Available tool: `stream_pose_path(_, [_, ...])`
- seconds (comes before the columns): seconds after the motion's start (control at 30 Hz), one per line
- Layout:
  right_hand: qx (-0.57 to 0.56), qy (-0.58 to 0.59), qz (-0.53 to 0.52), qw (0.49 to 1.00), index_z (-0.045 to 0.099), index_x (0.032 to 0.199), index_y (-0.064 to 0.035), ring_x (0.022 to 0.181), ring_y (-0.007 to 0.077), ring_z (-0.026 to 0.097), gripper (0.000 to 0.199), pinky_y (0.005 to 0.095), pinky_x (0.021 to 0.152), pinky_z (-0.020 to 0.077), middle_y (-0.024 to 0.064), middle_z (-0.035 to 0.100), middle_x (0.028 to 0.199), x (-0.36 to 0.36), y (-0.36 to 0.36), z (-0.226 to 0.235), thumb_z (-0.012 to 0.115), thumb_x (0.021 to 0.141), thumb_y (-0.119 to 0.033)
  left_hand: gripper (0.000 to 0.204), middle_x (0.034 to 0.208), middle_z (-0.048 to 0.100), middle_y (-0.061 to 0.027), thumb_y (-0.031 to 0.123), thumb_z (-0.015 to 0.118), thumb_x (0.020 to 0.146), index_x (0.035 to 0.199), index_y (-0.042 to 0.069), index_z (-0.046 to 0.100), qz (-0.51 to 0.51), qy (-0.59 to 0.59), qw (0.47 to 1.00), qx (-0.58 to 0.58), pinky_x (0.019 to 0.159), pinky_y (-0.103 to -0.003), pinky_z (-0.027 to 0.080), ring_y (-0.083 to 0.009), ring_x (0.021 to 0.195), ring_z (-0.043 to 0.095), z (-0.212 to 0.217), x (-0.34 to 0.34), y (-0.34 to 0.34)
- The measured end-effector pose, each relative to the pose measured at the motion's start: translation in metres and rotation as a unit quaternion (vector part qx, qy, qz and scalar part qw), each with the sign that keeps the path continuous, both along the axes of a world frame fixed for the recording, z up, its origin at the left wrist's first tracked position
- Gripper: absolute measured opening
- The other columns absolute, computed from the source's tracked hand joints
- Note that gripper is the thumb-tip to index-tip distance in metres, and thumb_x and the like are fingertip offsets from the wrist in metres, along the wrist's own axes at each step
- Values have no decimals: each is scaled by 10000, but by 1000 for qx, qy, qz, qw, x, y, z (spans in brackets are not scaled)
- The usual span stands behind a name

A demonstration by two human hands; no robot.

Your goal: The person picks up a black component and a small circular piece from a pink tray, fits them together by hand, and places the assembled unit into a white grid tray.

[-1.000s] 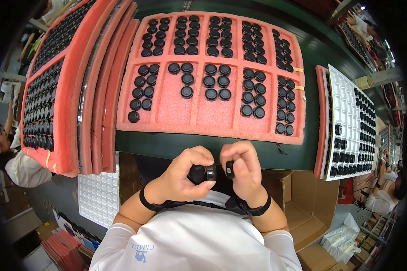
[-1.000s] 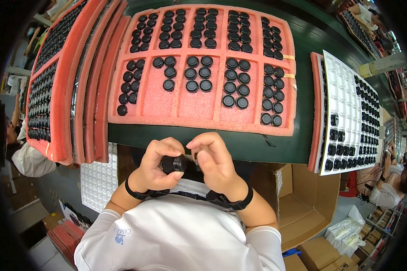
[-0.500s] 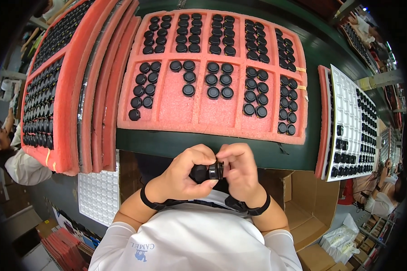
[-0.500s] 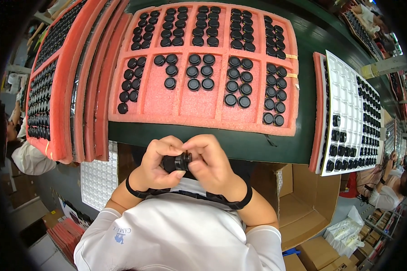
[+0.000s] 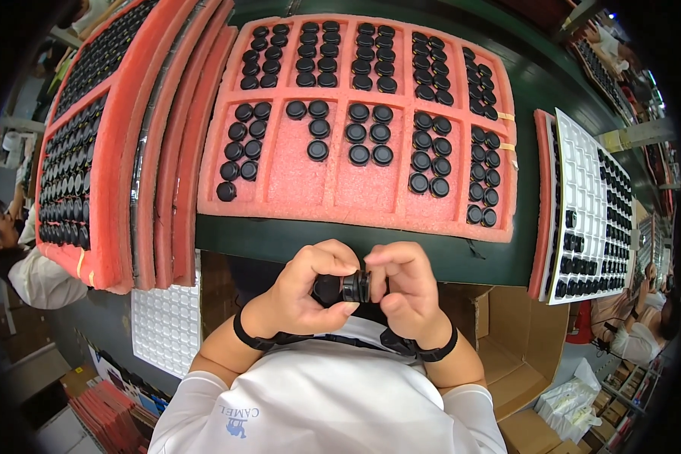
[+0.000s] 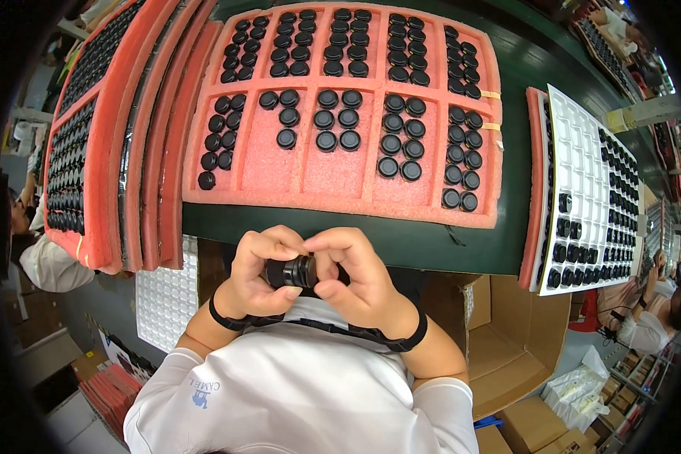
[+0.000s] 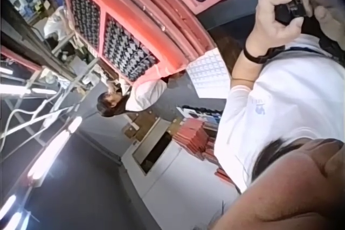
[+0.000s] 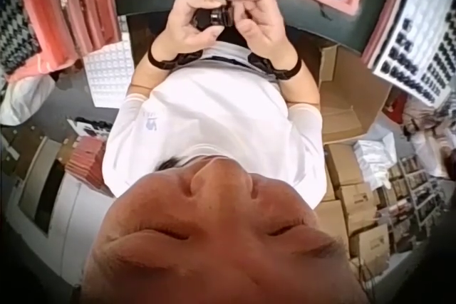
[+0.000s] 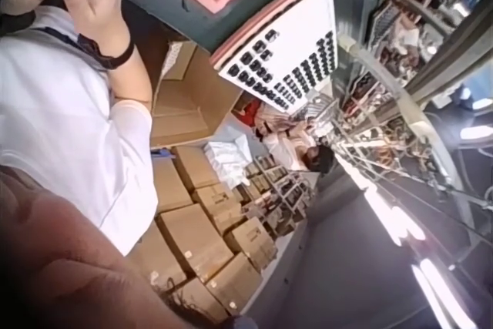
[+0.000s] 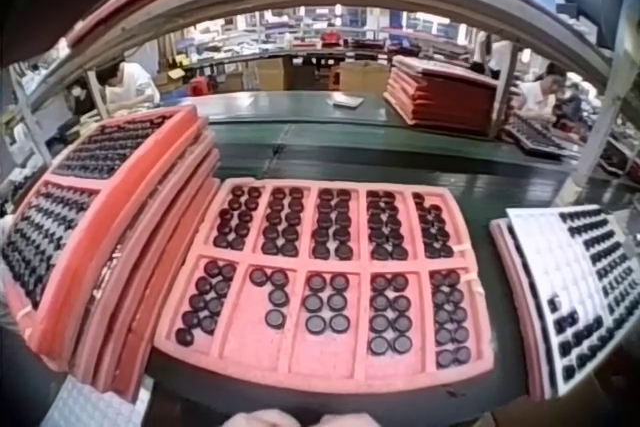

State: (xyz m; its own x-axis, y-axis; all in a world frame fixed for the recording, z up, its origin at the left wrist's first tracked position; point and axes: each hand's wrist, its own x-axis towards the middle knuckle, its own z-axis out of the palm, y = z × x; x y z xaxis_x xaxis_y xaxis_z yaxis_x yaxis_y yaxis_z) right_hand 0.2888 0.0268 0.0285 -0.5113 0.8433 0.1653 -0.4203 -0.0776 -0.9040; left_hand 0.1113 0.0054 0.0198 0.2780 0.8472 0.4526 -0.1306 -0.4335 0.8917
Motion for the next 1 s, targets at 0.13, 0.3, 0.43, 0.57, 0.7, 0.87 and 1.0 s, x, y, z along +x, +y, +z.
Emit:
stream_pose_path(0.13, [44,-56,-1,997,428,1136,-9,727,119,433,470,233,680,356,37,474,823,3,-1,-7,651,854,-313,398,937,535,-170,68,663,771,1084,52,416,3,-4,1000,-8,691,-319,457,-192,800,537,4,-3,-1])
stream_pose_path(0.3, [173,-107,-62,977,520,1083,-22,685,132,443,378,260,621,385,40,503,789,-1,2,-7,699,817,-221,401,948,539,-162,76,666,781,1093,52,415,13,2,1000,-17,706,-313,453,-191,818,536,5,-2,-1])
stream_pose_path(0.43, [222,-124,-107,961,572,1030,-19,699,166,469,320,274,631,405,63,524,805,-3,5,-3,711,796,-187,386,949,542,-152,109,667,802,1095,35,427,18,0,999,-35,717,-305,444,-186,825,531,6,-2,-2])
stream_pose_path(0.57, [209,-139,-69,966,559,1047,-1,787,162,448,308,273,728,382,79,499,889,2,4,-2,677,829,-184,364,949,545,-140,160,659,828,1091,12,454,24,7,998,-62,727,-299,439,-184,829,529,6,-4,-3])
stream_pose_path(0.7, [188,-144,-84,968,571,1046,0,778,170,466,295,283,720,394,88,511,883,7,4,1,678,819,-155,375,951,546,-127,211,653,843,1093,-7,479,20,38,998,-53,725,-286,432,-174,823,524,6,-3,2])
stream_pose_path(0.87, [260,-257,-122,923,579,1027,2,778,183,504,271,293,715,418,104,542,898,33,14,16,674,791,-91,415,961,551,-106,176,676,822,1143,-13,495,31,68,993,-92,695,-260,428,-133,754,506,10,1,5])
stream_pose_path(1.0, [287,-388,-237,843,583,1012,5,811,210,553,261,302,744,448,107,574,923,81,16,35,635,756,7,381,953,542,-94,153,661,822,1123,-11,494,16,48,991,-124,692,-246,408,-121,742,479,5,1,4])
